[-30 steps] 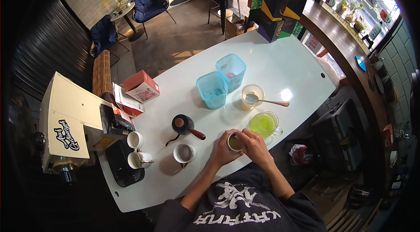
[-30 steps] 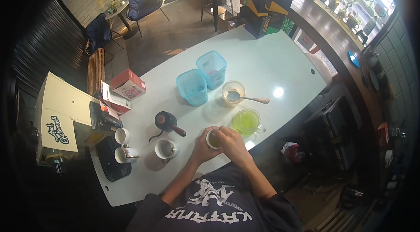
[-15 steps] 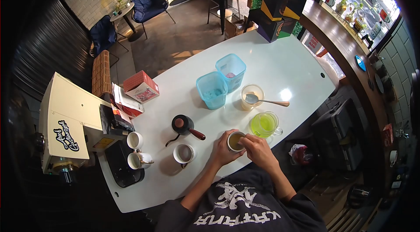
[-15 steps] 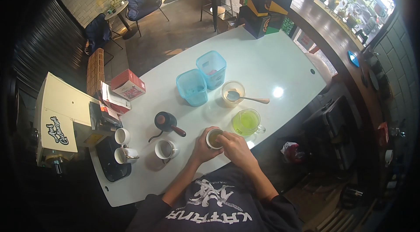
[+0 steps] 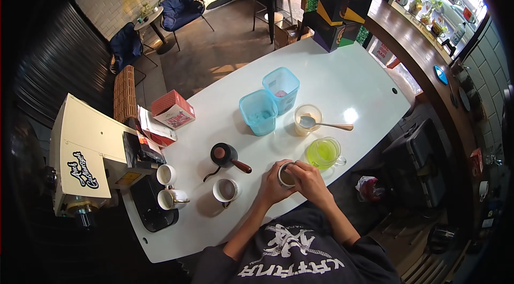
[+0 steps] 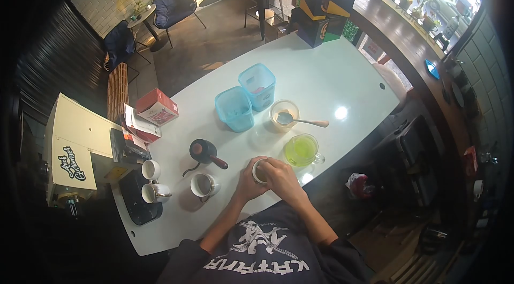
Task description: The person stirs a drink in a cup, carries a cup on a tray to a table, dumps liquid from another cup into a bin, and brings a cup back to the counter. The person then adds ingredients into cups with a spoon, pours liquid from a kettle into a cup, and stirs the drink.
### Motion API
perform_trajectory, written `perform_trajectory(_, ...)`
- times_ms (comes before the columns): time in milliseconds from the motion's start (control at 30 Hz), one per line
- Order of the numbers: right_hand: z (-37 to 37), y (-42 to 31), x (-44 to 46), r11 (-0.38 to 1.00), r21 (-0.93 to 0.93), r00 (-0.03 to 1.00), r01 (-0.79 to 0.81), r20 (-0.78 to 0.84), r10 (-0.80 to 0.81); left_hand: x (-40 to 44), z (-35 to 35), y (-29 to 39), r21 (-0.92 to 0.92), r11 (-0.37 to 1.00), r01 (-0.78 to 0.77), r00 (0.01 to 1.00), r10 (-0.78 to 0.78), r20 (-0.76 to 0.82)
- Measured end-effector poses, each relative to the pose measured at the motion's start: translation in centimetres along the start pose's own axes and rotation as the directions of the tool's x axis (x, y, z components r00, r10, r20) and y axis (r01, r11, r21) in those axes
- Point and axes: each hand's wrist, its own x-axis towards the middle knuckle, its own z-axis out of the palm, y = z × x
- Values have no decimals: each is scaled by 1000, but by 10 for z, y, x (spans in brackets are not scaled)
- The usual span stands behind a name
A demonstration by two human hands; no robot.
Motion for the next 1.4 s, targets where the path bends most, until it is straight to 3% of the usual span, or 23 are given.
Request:
perform_trajectory(67, 0, -1, -3, 996, 89, 999, 6, 33, -9, -2, 1, -3, 2, 999, 54, 998, -54, 31)
perform_trajectory(200, -6, -1, -9, 999, 46, 992, -10, 130, 4, -2, 1, -3, -14, 997, 78, 996, -77, 36)
perform_trajectory(600, -7, 7, 2, 995, -93, 998, -21, -61, 15, 0, -1, 0, -3, 999, 36, 999, -36, 19)
perform_trajectory(1000, -6, 3, -3, 989, 146, 998, 16, 53, -24, -1, 0, -3, 6, 999, 42, 999, -42, 28)
perform_trajectory(1067, -10, 6, -7, 993, 107, 987, 42, 148, -58, -2, 0, -3, -13, 997, 70, 997, -70, 34)
perform_trajectory(1167, -21, 4, -6, 996, 39, 983, 78, 165, -84, -1, -2, 0, -23, 997, 76, 996, -75, 50)
perform_trajectory(1400, -23, 11, 0, 993, -107, 995, 49, 86, -40, 0, 0, 3, 5, 998, 59, 998, -59, 14)
